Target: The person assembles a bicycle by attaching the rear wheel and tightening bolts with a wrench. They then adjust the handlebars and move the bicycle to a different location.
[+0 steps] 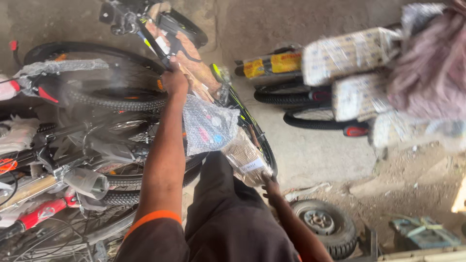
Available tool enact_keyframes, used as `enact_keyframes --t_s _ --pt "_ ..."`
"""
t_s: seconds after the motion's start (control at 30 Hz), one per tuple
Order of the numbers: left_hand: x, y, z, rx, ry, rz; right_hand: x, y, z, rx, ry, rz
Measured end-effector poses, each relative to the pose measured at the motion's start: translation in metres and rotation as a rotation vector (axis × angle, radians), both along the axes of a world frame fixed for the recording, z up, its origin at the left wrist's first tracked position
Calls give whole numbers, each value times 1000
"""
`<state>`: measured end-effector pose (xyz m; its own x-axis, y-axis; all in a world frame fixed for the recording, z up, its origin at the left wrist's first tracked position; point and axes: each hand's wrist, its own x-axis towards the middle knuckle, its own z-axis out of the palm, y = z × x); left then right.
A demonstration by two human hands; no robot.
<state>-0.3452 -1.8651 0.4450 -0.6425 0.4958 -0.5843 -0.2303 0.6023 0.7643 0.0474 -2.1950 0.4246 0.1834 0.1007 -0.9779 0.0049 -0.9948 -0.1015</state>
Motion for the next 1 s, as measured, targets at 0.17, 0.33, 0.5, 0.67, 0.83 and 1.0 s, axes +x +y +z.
enact_keyframes --t_s 0.17,0.33,0.5,0.67,0.83,1.0 --pt "-23 -4 -18 4 9 9 -24 22 -19 -1 185 -308" --pt "-68 9 -36 -123 96 -52 -49 61 -31 -37 151 -244" --pt "-121 71 -38 136 98 -246 -68 129 -37 -1 52 -120" --pt "-134 67 -19 118 239 -346 -92 220 -53 75 -36 -3" --pt "-59 -32 -37 -11 651 -336 -144 282 -63 142 -61 105" --pt "-18 -58 -77 -237 176 -361 -199 343 -68 238 -54 281"
